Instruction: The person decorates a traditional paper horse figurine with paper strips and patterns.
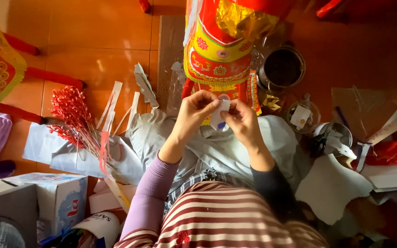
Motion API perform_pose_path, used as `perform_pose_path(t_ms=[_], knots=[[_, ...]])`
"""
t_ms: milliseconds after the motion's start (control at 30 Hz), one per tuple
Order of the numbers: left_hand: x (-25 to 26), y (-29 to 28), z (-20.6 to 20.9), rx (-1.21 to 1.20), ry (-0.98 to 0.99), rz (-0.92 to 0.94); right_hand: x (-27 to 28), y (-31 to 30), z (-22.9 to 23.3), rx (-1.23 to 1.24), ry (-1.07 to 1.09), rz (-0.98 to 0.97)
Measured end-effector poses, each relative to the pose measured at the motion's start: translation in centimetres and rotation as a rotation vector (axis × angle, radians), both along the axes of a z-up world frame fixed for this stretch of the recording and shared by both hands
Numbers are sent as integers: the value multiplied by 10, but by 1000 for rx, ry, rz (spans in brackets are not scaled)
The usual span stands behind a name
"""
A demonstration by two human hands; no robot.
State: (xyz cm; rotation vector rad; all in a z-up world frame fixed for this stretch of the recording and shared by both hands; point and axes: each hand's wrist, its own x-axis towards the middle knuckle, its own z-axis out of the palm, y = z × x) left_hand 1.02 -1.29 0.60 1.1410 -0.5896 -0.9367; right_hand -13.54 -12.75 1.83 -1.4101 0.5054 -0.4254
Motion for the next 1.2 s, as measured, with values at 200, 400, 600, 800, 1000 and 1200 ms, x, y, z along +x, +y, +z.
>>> perform_pose_path(t_ms=[200, 400, 600, 800, 1000, 1200], knots=[[-12, -1, -7, 21, -50, 27, -2, -5, -13, -97, -16, -69], [-25, -5, -16, 74, -115, 199, 10, 2, -12, -102, -59, -151], [-26, -7, -17, -44, -2, 275, 12, 2, -12, 93, -193, -138], [-22, -4, -15, 3, -121, 276, 8, 2, -35, 145, -122, -33], [-16, 2, 13, 13, -92, 170, 9, -4, -34, 164, -80, -51], [-23, -1, -11, -15, -92, 310, 10, -2, -42, 116, -91, -74]])
